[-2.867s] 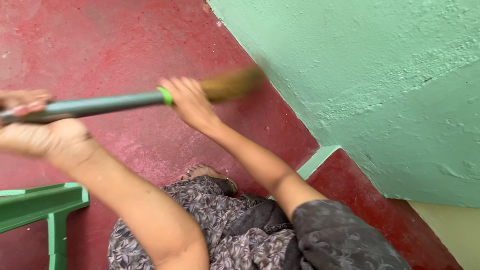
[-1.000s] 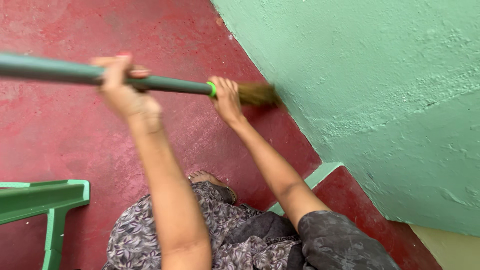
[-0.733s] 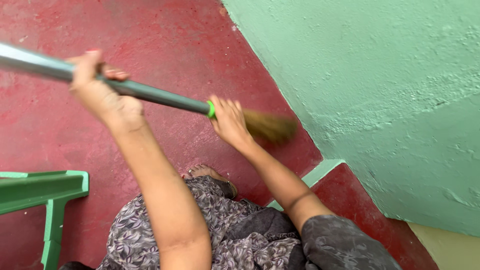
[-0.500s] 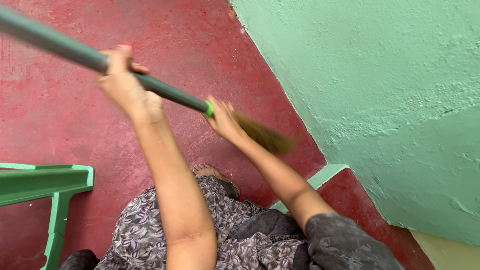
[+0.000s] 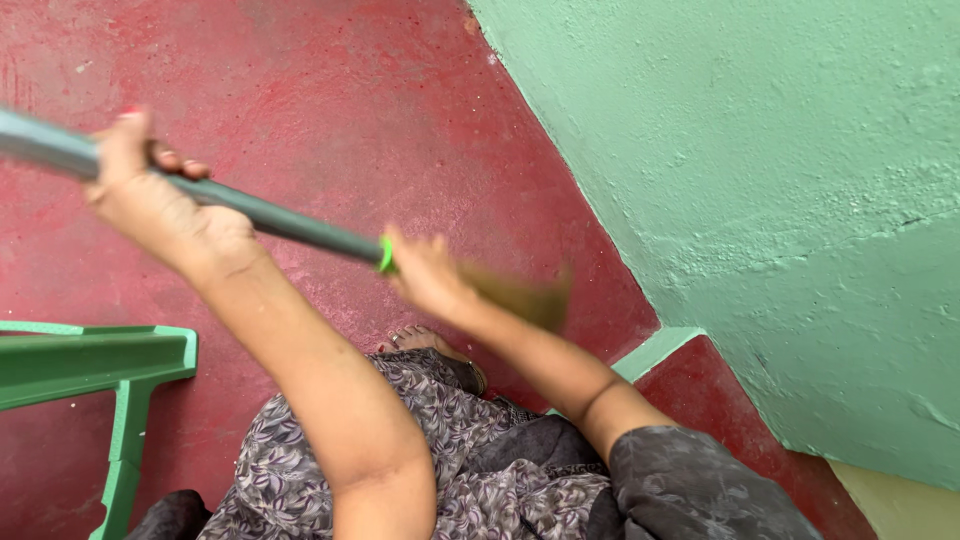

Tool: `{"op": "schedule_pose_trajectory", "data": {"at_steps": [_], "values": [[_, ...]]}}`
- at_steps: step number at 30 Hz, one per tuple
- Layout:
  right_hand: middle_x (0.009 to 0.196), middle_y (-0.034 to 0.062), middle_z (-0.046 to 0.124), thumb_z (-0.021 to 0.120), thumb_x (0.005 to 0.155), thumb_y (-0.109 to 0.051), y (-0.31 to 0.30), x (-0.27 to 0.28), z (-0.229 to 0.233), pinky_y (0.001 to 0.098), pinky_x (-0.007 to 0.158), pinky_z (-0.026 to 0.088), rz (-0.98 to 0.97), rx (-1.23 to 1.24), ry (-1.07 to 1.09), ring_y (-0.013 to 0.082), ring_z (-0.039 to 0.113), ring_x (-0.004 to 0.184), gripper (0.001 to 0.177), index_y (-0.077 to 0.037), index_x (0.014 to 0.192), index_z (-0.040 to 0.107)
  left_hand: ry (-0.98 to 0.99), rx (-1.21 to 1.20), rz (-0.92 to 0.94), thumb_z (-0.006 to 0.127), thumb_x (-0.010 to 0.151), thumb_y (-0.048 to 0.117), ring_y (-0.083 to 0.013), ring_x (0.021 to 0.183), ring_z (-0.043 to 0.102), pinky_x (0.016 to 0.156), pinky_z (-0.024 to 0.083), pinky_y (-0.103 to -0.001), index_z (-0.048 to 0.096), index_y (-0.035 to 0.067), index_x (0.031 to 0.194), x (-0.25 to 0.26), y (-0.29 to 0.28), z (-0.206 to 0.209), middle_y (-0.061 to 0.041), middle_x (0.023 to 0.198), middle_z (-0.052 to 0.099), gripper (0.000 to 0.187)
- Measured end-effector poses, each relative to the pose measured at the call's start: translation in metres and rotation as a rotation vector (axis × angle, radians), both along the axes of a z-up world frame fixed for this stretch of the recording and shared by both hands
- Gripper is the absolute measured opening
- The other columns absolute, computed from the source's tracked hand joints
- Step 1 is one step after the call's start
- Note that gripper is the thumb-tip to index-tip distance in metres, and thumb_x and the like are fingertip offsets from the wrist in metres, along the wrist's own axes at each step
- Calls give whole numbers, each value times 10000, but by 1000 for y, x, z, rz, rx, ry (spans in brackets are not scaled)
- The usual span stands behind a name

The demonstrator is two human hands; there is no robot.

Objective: The person sweeps the red floor of a balcony using a broom, moving a green stool to reach the corners and then sitting on the floor to adjust the broom's handle.

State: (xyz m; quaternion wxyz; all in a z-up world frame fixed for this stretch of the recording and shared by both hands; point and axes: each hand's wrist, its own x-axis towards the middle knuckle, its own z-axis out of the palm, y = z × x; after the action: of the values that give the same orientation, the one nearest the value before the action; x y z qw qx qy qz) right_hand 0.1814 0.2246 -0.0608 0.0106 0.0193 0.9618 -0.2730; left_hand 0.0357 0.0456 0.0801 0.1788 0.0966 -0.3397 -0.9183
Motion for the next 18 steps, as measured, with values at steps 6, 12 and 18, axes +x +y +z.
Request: {"op": "schedule_pose_trajectory", "data": {"at_steps": [6, 12, 18], "values": [[906, 156, 632, 765, 799, -140, -16, -47, -9, 508, 794, 422, -18, -7, 339, 335, 580, 868, 452, -119, 1180, 523, 194, -165, 25, 733, 993, -63, -131, 574, 482, 509, 421, -300, 563, 48, 912, 9, -10, 8, -51, 737, 562, 218], [948, 2, 669, 686, 914, -65, 57, -73, 37, 476, 945, 388, -177, 147, 575, 222, 597, 929, 209, -188, 1047, 582, 425, 144, -115, 658, 971, -1, -136, 488, 434, 477, 396, -308, 493, 109, 847, 28, 24, 24, -18, 592, 437, 234], [1027, 111, 686, 737, 874, -137, 115, 46, 21, 517, 930, 363, -351, 163, 177, 306, 627, 1011, 390, -125, 1221, 557, 20, 79, -358, 699, 865, 1, -99, 443, 471, 426, 438, -277, 486, 118, 780, 11, 127, -14, 3, 573, 481, 257]]}}
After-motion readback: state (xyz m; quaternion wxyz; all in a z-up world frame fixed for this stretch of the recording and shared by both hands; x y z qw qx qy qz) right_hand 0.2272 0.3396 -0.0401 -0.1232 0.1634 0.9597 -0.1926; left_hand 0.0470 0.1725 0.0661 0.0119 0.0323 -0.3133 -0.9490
